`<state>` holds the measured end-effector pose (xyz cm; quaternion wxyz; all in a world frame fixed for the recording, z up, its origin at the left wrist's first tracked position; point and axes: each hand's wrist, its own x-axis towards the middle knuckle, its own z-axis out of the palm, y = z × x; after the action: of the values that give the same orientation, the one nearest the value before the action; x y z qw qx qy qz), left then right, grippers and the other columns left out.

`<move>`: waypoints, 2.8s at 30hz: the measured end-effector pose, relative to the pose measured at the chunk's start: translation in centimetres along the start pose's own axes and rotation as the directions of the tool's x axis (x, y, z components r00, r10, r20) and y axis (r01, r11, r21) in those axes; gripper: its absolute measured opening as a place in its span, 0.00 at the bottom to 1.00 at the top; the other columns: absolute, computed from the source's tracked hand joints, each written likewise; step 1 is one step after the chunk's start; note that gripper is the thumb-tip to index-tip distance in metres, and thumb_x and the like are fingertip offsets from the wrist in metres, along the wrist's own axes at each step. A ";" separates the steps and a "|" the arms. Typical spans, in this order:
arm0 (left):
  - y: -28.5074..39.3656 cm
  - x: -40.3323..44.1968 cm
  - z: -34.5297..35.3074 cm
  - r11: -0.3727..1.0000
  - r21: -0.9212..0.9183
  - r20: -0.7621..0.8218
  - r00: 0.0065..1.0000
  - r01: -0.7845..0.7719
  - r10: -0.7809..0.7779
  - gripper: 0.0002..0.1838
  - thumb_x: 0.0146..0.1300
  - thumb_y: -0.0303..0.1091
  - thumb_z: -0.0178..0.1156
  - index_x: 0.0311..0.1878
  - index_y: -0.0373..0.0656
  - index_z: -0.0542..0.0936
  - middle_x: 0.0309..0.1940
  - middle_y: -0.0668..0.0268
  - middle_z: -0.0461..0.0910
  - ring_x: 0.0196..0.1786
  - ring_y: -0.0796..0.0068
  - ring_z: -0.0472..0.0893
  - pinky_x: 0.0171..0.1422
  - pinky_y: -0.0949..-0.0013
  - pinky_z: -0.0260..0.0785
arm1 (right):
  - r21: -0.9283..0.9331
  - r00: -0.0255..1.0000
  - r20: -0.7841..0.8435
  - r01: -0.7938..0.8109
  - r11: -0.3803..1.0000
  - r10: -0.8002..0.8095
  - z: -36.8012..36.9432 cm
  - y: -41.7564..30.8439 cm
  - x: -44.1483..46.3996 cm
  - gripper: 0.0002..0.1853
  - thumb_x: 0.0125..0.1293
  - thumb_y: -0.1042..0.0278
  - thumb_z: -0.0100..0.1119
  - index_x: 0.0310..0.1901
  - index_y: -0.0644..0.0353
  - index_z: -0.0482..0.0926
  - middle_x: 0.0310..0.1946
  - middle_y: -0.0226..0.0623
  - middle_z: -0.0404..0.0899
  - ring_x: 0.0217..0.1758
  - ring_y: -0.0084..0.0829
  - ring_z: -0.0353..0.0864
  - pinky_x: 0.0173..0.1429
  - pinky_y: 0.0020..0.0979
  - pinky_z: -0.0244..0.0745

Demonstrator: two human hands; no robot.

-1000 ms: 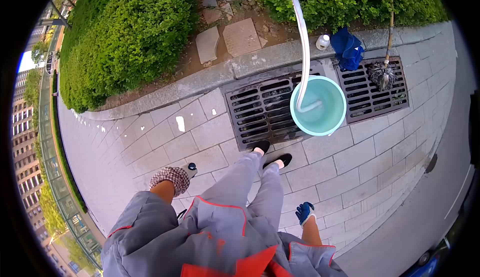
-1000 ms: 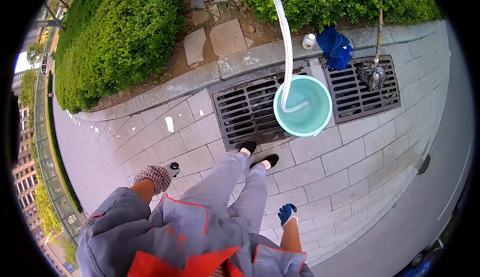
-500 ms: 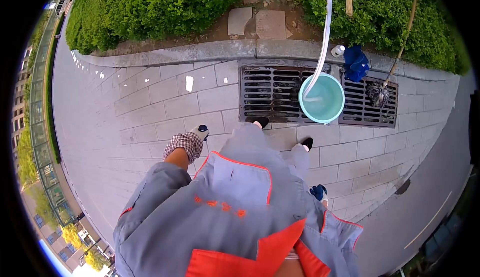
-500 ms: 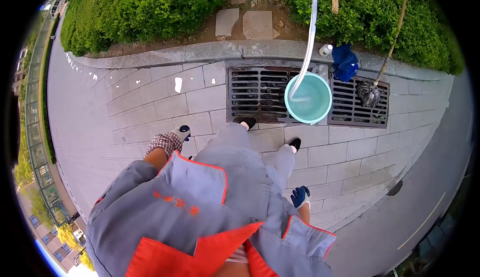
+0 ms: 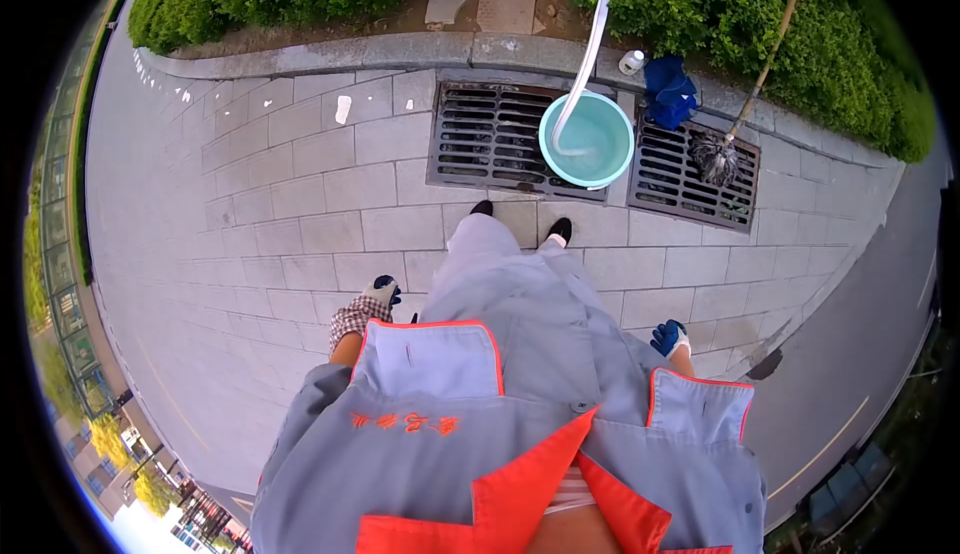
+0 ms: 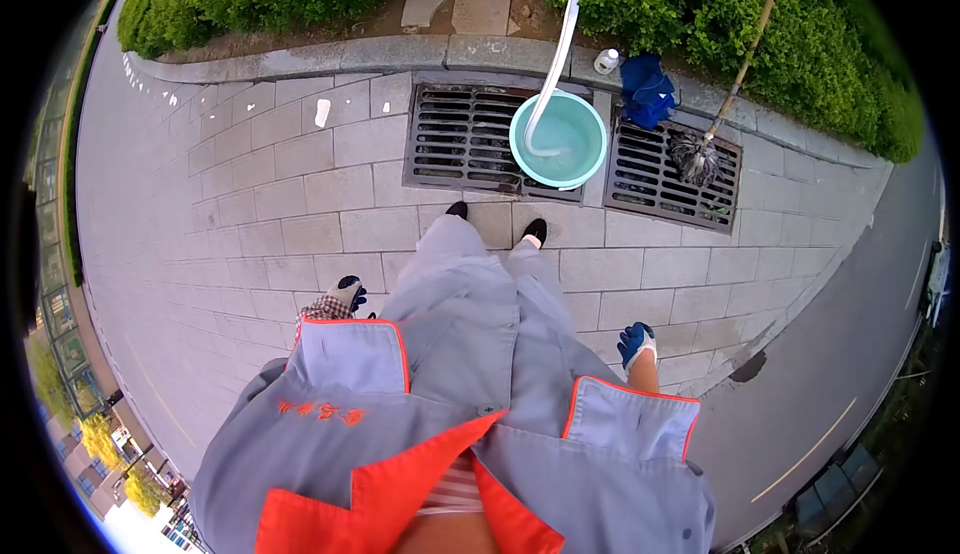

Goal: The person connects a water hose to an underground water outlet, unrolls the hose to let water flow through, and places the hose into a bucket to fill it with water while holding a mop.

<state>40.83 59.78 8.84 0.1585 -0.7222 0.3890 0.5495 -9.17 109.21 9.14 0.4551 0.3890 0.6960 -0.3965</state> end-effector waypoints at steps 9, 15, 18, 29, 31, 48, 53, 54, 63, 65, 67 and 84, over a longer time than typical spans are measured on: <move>-6.4 -1.7 3.3 0.969 -0.241 0.110 0.994 0.046 -0.020 0.18 0.65 0.47 0.50 0.57 0.57 0.67 0.46 0.64 0.78 0.44 0.66 0.79 0.41 0.62 0.67 | -0.041 0.998 0.056 0.035 0.999 -0.033 0.7 2.3 -2.5 0.16 0.60 0.62 0.48 0.51 0.49 0.65 0.49 0.36 0.71 0.54 0.38 0.70 0.55 0.44 0.65; -14.2 -1.2 2.9 0.881 -0.473 0.120 0.991 0.002 0.062 0.18 0.65 0.46 0.50 0.57 0.58 0.67 0.48 0.62 0.77 0.45 0.66 0.78 0.42 0.61 0.66 | -0.356 0.953 0.113 0.304 0.883 -0.282 4.5 4.2 -7.3 0.13 0.58 0.61 0.55 0.45 0.46 0.71 0.35 0.26 0.73 0.35 0.25 0.71 0.37 0.30 0.66; -18.6 -1.3 2.9 0.863 -0.478 0.143 0.984 0.164 -0.107 0.19 0.66 0.47 0.49 0.58 0.60 0.65 0.52 0.63 0.75 0.50 0.62 0.77 0.48 0.57 0.66 | -0.289 0.924 0.117 0.383 0.878 -0.364 4.9 5.1 -7.5 0.17 0.57 0.62 0.56 0.49 0.45 0.71 0.35 0.26 0.73 0.36 0.24 0.71 0.37 0.29 0.66; -22.1 2.4 0.9 0.935 -0.293 0.386 0.870 -0.200 0.307 0.21 0.66 0.51 0.42 0.49 0.44 0.72 0.38 0.62 0.79 0.39 0.63 0.79 0.35 0.59 0.69 | -0.589 0.951 0.030 0.266 0.763 -0.309 -3.1 15.1 -5.7 0.11 0.61 0.60 0.50 0.43 0.51 0.74 0.30 0.30 0.75 0.30 0.24 0.71 0.37 0.30 0.70; -19.8 7.2 0.1 0.923 -0.383 0.529 0.829 0.045 0.179 0.18 0.67 0.45 0.44 0.49 0.43 0.72 0.43 0.63 0.77 0.41 0.64 0.79 0.36 0.61 0.71 | -0.729 0.929 -0.068 0.203 0.653 -0.364 -5.6 17.0 -1.7 0.16 0.59 0.59 0.51 0.45 0.56 0.77 0.37 0.39 0.80 0.39 0.33 0.78 0.42 0.35 0.71; 3.9 -13.0 30.8 0.928 -0.005 0.405 0.847 -0.373 0.343 0.12 0.62 0.37 0.55 0.49 0.51 0.75 0.42 0.68 0.78 0.38 0.71 0.80 0.39 0.71 0.70 | -0.369 0.979 -0.119 0.113 0.922 -0.168 -28.3 32.2 11.4 0.09 0.57 0.58 0.49 0.33 0.51 0.76 0.28 0.36 0.76 0.34 0.35 0.74 0.37 0.41 0.67; 3.3 -14.4 32.3 0.907 0.127 0.435 0.844 -0.402 0.313 0.12 0.65 0.42 0.52 0.50 0.55 0.74 0.46 0.69 0.76 0.43 0.70 0.79 0.42 0.66 0.68 | -0.131 0.997 0.077 -0.001 0.991 0.011 -29.9 32.0 10.8 0.07 0.55 0.59 0.49 0.30 0.50 0.74 0.27 0.35 0.73 0.34 0.35 0.71 0.37 0.42 0.65; 3.1 -13.7 32.0 0.925 0.155 0.409 0.875 -0.347 0.260 0.12 0.65 0.43 0.52 0.50 0.55 0.74 0.46 0.69 0.77 0.43 0.69 0.79 0.42 0.66 0.68 | -0.088 0.991 0.132 -0.016 0.996 0.028 -30.3 31.9 11.7 0.07 0.54 0.59 0.49 0.30 0.50 0.74 0.27 0.34 0.72 0.34 0.35 0.71 0.37 0.42 0.65; 1.6 1.2 24.0 0.988 0.155 0.278 0.960 -0.006 -0.038 0.19 0.60 0.45 0.53 0.53 0.52 0.69 0.43 0.66 0.75 0.41 0.65 0.80 0.32 0.58 0.68 | 0.208 0.961 0.184 0.167 0.964 -0.207 -22.6 17.0 15.1 0.13 0.48 0.59 0.55 0.37 0.48 0.70 0.31 0.31 0.70 0.39 0.32 0.70 0.40 0.41 0.65; 6.2 -1.4 25.4 0.983 0.183 0.205 0.977 0.020 -0.058 0.18 0.63 0.45 0.51 0.55 0.52 0.69 0.46 0.65 0.75 0.44 0.65 0.78 0.36 0.60 0.69 | 0.163 0.955 0.157 0.228 0.960 -0.253 -20.4 12.5 14.2 0.17 0.44 0.60 0.58 0.38 0.49 0.70 0.28 0.30 0.70 0.38 0.30 0.70 0.39 0.40 0.65; 10.7 -2.0 27.0 0.989 0.140 0.223 0.975 -0.040 0.008 0.18 0.65 0.45 0.49 0.56 0.54 0.69 0.50 0.64 0.75 0.47 0.65 0.77 0.41 0.60 0.69 | 0.083 0.925 0.321 0.187 0.979 -0.204 -19.6 7.8 14.4 0.21 0.48 0.61 0.60 0.46 0.47 0.69 0.29 0.30 0.71 0.39 0.28 0.71 0.36 0.38 0.66; 26.4 -0.1 31.5 0.993 -0.107 0.262 0.962 -0.052 0.078 0.13 0.65 0.43 0.50 0.50 0.53 0.74 0.39 0.65 0.78 0.36 0.69 0.79 0.26 0.70 0.63 | -0.223 0.988 -0.028 0.140 0.965 -0.150 -14.2 -18.2 16.7 0.04 0.59 0.59 0.53 0.33 0.45 0.71 0.21 0.29 0.68 0.22 0.25 0.68 0.20 0.31 0.60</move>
<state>0.32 63.39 3.27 0.1552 -0.6357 0.3600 0.6650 -34.98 118.11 0.84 0.4496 0.2929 0.7721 -0.3406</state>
